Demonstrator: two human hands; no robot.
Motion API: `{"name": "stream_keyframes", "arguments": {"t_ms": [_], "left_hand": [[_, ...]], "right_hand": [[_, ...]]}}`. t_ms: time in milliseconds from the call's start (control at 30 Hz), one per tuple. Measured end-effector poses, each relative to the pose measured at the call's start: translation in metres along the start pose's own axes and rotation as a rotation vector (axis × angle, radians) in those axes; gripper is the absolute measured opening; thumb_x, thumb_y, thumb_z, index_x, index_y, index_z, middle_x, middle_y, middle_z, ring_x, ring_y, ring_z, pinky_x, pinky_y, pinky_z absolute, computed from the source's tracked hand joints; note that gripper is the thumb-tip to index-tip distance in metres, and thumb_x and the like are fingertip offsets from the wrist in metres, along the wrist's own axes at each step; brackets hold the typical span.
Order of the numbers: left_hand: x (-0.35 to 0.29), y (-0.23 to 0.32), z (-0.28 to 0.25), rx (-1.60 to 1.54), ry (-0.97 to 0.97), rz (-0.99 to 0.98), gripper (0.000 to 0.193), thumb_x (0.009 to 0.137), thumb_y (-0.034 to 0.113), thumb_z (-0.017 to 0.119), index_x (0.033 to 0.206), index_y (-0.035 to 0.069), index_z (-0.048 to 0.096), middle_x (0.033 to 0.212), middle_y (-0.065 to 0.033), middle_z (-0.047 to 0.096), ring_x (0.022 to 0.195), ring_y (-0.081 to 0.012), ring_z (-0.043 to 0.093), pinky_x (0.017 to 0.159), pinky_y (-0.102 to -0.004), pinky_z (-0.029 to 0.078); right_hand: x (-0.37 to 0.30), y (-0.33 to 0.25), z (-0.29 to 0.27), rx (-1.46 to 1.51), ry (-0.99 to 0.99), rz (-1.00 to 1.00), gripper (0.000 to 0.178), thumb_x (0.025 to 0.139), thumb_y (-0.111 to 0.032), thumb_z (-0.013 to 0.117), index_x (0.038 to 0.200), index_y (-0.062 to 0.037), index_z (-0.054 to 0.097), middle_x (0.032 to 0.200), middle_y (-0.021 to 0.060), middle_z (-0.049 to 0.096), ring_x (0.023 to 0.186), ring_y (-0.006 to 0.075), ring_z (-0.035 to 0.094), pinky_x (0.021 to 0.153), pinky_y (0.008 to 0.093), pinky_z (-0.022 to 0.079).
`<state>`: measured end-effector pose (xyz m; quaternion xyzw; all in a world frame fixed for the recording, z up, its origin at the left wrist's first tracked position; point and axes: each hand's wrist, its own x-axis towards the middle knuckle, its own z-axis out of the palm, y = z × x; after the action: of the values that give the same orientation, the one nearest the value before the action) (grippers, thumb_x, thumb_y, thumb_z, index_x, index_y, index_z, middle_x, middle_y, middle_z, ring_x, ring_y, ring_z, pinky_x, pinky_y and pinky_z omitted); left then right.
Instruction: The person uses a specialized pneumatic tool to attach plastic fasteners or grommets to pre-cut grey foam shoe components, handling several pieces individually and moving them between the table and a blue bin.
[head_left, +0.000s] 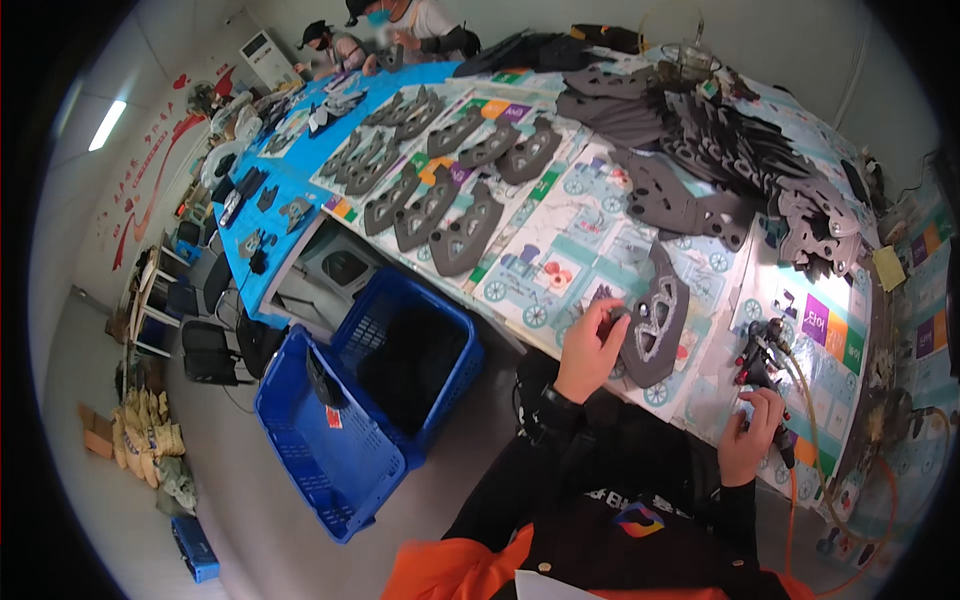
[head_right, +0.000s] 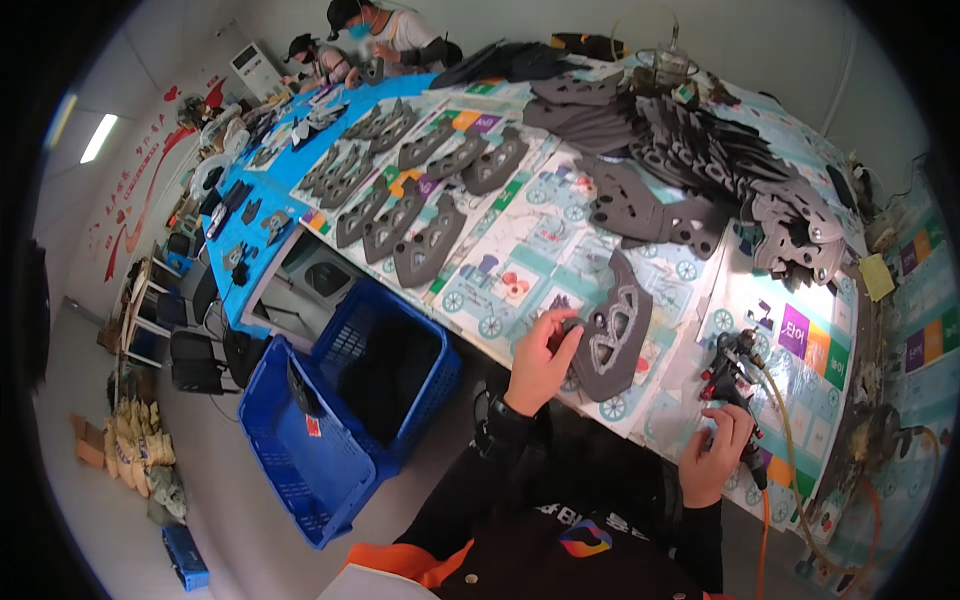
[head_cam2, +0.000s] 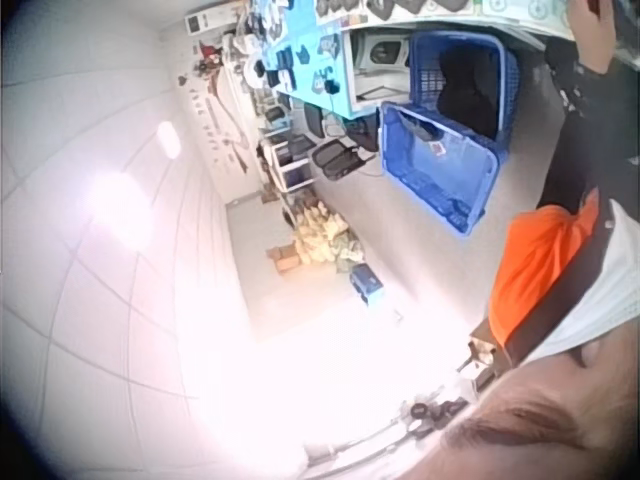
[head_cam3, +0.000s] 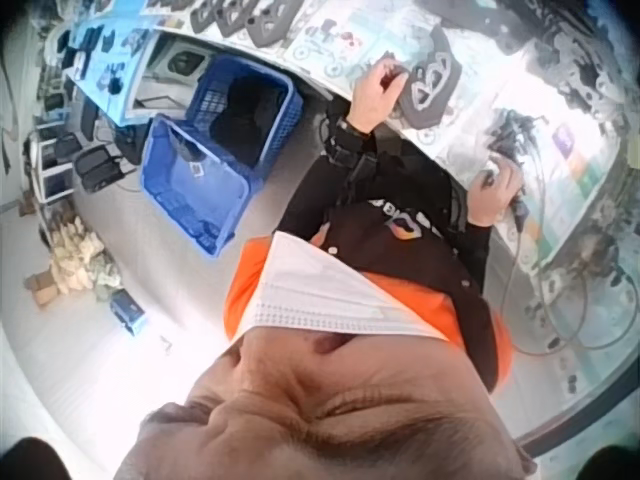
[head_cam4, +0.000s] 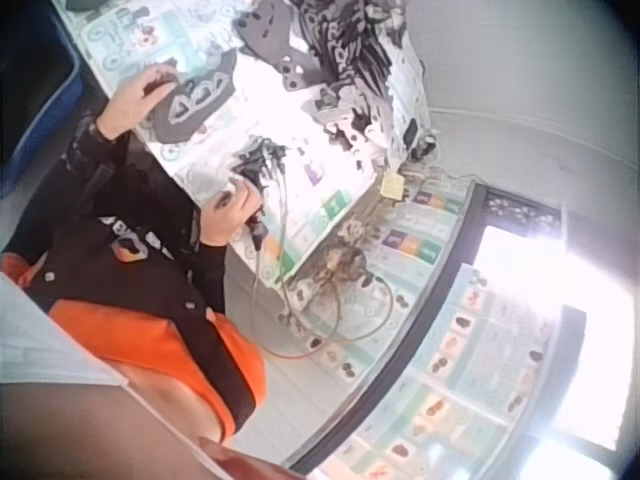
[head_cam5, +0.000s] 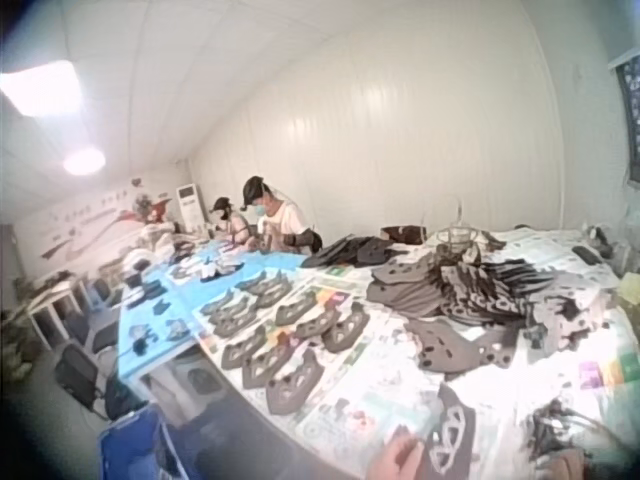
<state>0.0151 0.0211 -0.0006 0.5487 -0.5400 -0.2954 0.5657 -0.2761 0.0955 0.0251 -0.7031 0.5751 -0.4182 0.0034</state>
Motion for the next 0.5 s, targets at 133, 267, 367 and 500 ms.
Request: {"name": "stream_keyframes", "arguments": {"t_ms": [133, 267, 367, 500], "left_hand": [[0.011, 0.003, 0.001, -0.004, 0.021, 0.029, 0.026, 0.103, 0.012, 0.077, 0.126, 0.004, 0.072, 0.081, 0.0001, 0.057, 0.072, -0.0074, 0.051, 0.065, -0.0266, 0.044], [0.019, -0.003, -0.009, -0.008, 0.011, -0.036, 0.027, 0.103, 0.013, 0.077, 0.127, 0.002, 0.072, 0.085, 0.0010, 0.063, 0.075, -0.0057, 0.054, 0.067, -0.0254, 0.046], [0.024, 0.019, -0.002, -0.105, -0.067, -0.108, 0.026, 0.104, 0.011, 0.075, 0.128, 0.001, 0.072, 0.088, 0.0017, 0.066, 0.078, -0.0052, 0.056, 0.069, -0.0248, 0.048], [0.012, 0.001, -0.006, -0.082, 0.013, -0.032, 0.029, 0.106, 0.015, 0.073, 0.131, 0.001, 0.072, 0.091, -0.0093, 0.074, 0.079, -0.0114, 0.062, 0.073, -0.0315, 0.054]], "right_hand": [[0.002, 0.004, 0.003, 0.001, 0.017, -0.007, 0.032, 0.079, 0.014, 0.057, 0.107, 0.0020, 0.066, 0.115, 0.0216, 0.060, 0.111, 0.0424, 0.059, 0.098, 0.0486, 0.048], [0.003, 0.006, 0.018, -0.005, 0.006, -0.006, 0.033, 0.079, 0.014, 0.057, 0.108, 0.0018, 0.067, 0.115, 0.0217, 0.061, 0.110, 0.0425, 0.061, 0.098, 0.0481, 0.049], [0.011, 0.004, 0.004, -0.020, 0.030, 0.003, 0.029, 0.079, 0.013, 0.057, 0.105, 0.0022, 0.067, 0.112, 0.0205, 0.063, 0.109, 0.0421, 0.061, 0.097, 0.0474, 0.049], [0.004, 0.009, 0.010, -0.018, 0.059, -0.091, 0.027, 0.078, 0.011, 0.056, 0.102, 0.0027, 0.065, 0.105, 0.0209, 0.062, 0.104, 0.0428, 0.061, 0.093, 0.0502, 0.049]]}}
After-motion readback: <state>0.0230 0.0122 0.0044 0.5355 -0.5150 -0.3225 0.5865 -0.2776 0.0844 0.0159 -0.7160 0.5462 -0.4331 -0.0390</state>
